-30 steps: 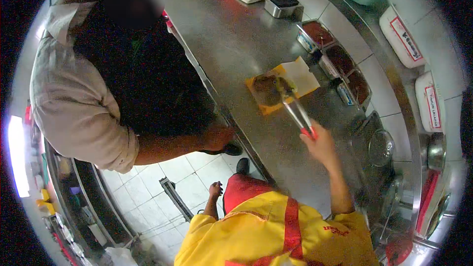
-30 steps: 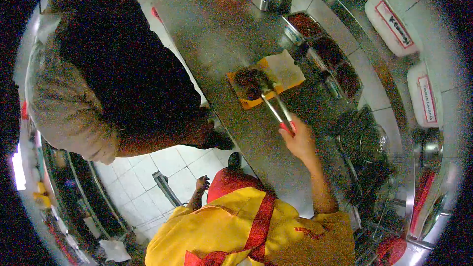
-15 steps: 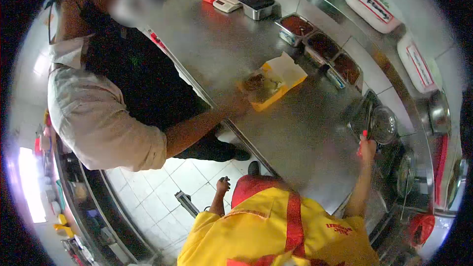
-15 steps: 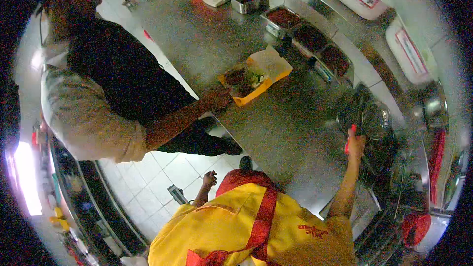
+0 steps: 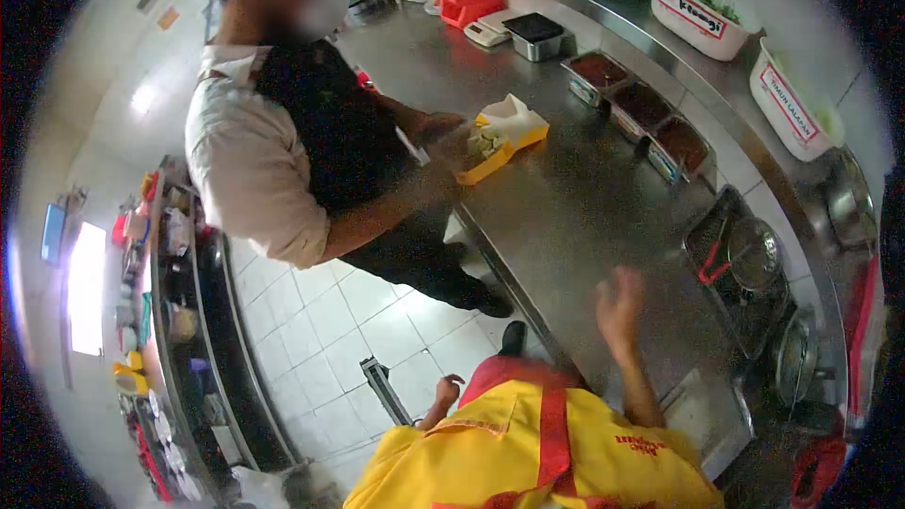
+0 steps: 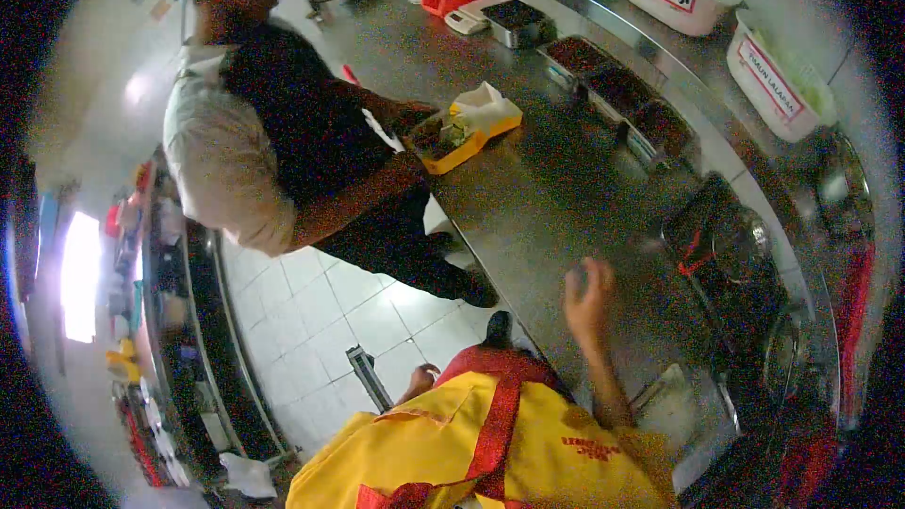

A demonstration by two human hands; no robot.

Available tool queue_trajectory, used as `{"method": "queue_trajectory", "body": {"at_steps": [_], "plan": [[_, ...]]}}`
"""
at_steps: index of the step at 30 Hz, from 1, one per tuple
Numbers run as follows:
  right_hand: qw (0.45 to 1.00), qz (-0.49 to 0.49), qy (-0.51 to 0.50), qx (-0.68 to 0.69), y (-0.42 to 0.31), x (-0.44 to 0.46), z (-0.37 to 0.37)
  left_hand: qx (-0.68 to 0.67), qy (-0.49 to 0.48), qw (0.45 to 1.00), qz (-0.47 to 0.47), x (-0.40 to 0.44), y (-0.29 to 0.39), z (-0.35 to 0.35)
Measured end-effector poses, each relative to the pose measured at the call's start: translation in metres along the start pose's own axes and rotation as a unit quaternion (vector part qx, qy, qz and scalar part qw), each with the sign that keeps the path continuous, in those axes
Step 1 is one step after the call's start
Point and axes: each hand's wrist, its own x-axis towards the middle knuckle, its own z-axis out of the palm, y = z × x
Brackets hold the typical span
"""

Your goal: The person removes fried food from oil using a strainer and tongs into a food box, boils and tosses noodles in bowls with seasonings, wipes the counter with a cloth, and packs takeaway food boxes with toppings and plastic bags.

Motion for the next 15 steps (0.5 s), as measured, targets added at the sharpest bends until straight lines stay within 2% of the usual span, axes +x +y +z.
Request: {"method": "queue_trajectory", "body": {"at_steps": [2, 3, 4, 6, 7, 9, 10, 12, 13, 14, 15], "plan": [[0.992, -0.061, -0.037, 0.105, -0.025, -0.037, 0.028, -0.171, -0.105, 0.978, 0.059, -0.007, -0.028, 0.017], [0.984, -0.063, -0.083, 0.144, -0.036, -0.059, 0.041, 0.032, 0.002, 0.973, 0.227, -0.019, -0.016, 0.022], [0.973, -0.065, -0.13, 0.181, -0.044, -0.079, 0.05, -0.036, -0.045, 0.995, 0.078, -0.026, -0.014, 0.022], [0.922, -0.083, -0.271, 0.265, -0.059, -0.104, 0.054, -0.041, -0.011, 0.996, 0.081, -0.033, -0.034, 0.03], [0.918, -0.089, -0.276, 0.269, -0.059, -0.111, 0.057, -0.043, -0.003, 0.996, 0.076, -0.041, -0.026, 0.026], [0.851, -0.096, -0.474, 0.205, -0.059, -0.138, 0.062, -0.055, 0.057, 0.994, -0.078, -0.077, -0.01, 0.011], [0.849, -0.094, -0.477, 0.207, -0.051, -0.15, 0.069, -0.052, 0.057, 0.994, -0.082, -0.086, -0.019, 0.006], [0.707, -0.244, -0.664, 0.004, -0.02, -0.166, 0.088, -0.029, 0.032, 0.995, -0.092, -0.096, -0.045, -0.002], [0.711, -0.242, -0.661, 0.001, -0.02, -0.171, 0.087, -0.011, 0.104, 0.993, -0.045, -0.083, -0.111, 0.024], [0.731, -0.213, -0.648, -0.035, -0.022, -0.175, 0.086, -0.014, 0.102, 0.994, -0.039, -0.086, -0.111, 0.011], [0.748, -0.184, -0.634, -0.072, -0.021, -0.18, 0.085, -0.001, 0.081, 0.992, -0.096, -0.097, -0.103, -0.005]]}}
